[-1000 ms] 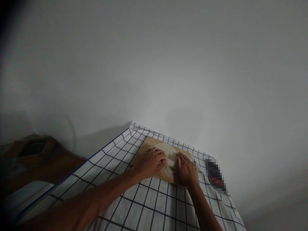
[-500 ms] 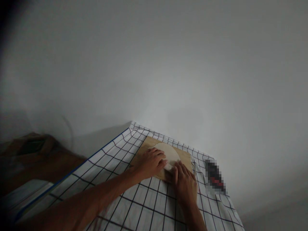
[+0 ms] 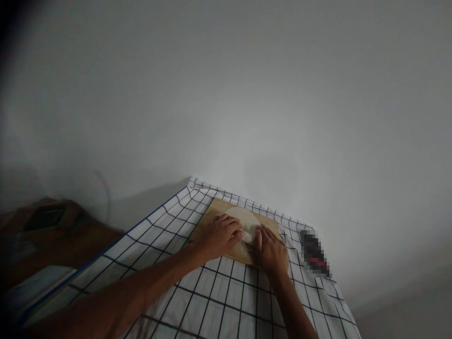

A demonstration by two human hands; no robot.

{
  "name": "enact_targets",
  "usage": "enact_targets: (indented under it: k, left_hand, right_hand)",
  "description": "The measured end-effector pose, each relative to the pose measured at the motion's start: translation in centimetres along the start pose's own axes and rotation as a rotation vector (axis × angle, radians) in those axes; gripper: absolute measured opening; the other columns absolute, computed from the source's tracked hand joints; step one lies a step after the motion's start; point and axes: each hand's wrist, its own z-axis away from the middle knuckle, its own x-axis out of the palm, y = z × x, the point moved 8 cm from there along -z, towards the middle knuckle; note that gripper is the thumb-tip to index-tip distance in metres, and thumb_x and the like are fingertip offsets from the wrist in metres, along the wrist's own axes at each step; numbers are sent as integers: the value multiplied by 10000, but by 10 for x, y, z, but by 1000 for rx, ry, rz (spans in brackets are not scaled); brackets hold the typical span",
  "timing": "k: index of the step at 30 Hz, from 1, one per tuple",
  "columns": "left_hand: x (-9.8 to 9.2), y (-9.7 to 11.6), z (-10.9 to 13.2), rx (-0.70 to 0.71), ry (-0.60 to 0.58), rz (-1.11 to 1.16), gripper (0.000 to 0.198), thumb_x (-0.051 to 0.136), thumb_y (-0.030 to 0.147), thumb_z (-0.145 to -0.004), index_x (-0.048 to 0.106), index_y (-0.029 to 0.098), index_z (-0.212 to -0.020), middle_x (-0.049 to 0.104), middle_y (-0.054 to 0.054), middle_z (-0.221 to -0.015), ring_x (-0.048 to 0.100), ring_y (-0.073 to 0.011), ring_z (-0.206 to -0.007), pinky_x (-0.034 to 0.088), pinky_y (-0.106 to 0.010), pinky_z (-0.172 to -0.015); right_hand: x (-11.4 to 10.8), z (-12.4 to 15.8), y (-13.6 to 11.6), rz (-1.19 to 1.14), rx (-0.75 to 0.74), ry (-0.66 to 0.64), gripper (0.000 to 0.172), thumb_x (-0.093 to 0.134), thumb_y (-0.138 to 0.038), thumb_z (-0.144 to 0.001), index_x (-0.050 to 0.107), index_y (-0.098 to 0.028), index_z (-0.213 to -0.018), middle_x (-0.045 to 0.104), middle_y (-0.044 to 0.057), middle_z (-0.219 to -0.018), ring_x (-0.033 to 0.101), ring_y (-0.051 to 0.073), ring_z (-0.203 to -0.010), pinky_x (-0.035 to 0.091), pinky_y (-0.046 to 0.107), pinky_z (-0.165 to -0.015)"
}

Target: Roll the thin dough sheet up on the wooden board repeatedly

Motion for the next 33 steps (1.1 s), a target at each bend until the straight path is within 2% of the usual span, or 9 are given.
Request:
enact_targets:
  k: [2, 7, 10, 14, 19, 25, 30, 33]
  left_hand:
    - [0, 0, 0, -2, 2, -6, 263, 509, 398, -990, 701, 222, -955, 725, -40, -1043, 585, -254, -1045, 419, -429, -914]
    - [0, 1, 0, 13, 0, -27, 273, 493, 395, -996, 700, 219, -970, 719, -53, -1042, 586, -253, -1057, 420, -429, -921]
    - [1, 0, 0, 15, -6, -25, 270, 496, 398, -995, 702, 223, -991, 719, -52, -1041, 587, -252, -1060, 422, -428, -926]
    - [1, 0, 1, 13, -3, -28, 277, 494, 399, -996, 707, 222, -977, 720, -56, -1034, 584, -253, -1059, 422, -427, -929]
    - [1, 0, 2, 6, -9, -20, 300, 496, 419, -994, 712, 214, -956, 721, -60, -1049, 580, -261, -1067, 415, -431, -929]
    - [0, 0, 1, 7, 2, 2, 298, 501, 419, -995, 718, 219, -1036, 728, -57, -1081, 582, -263, -1090, 404, -436, -954]
    - [0, 0, 0, 11, -7, -4, 284, 490, 388, -1001, 718, 220, -1030, 728, -50, -1072, 586, -255, -1075, 406, -432, -946]
    - [1, 0, 0, 9, -12, -13, 273, 493, 383, -998, 709, 217, -991, 726, -47, -1041, 588, -252, -1058, 411, -431, -930]
  right_hand:
    - [3, -7, 2, -12, -32, -42, 411, 305, -243, -1039, 631, -194, -1284, 592, 94, -1437, 522, 194, -1351, 479, 323, -1028]
    - [8, -16, 16, -92, 99, -102, 475, 224, -323, -1065, 568, -243, -1383, 567, 64, -1466, 573, 180, -1292, 522, 330, -966]
    - [7, -15, 11, -74, 62, -97, 476, 227, -307, -1063, 602, -228, -1345, 576, 64, -1458, 544, 185, -1323, 497, 335, -1005]
    - [5, -6, 3, -28, 25, -70, 449, 268, -263, -1048, 627, -185, -1306, 586, 87, -1445, 516, 209, -1352, 461, 341, -1042]
    - [3, 16, 1, -84, 165, -6, 494, 218, -363, -1074, 599, -215, -1351, 586, 69, -1448, 556, 197, -1317, 481, 346, -1012]
    - [0, 35, -12, -127, 123, 49, 510, 231, -408, -1074, 598, -209, -1367, 583, 72, -1450, 541, 201, -1335, 429, 359, -1086]
    - [0, 20, -3, -124, 153, 37, 503, 213, -389, -1074, 607, -228, -1342, 595, 51, -1440, 580, 199, -1290, 475, 360, -1026]
    - [1, 4, 2, -128, 119, 1, 485, 230, -350, -1066, 614, -211, -1328, 596, 66, -1438, 571, 195, -1300, 486, 335, -1004]
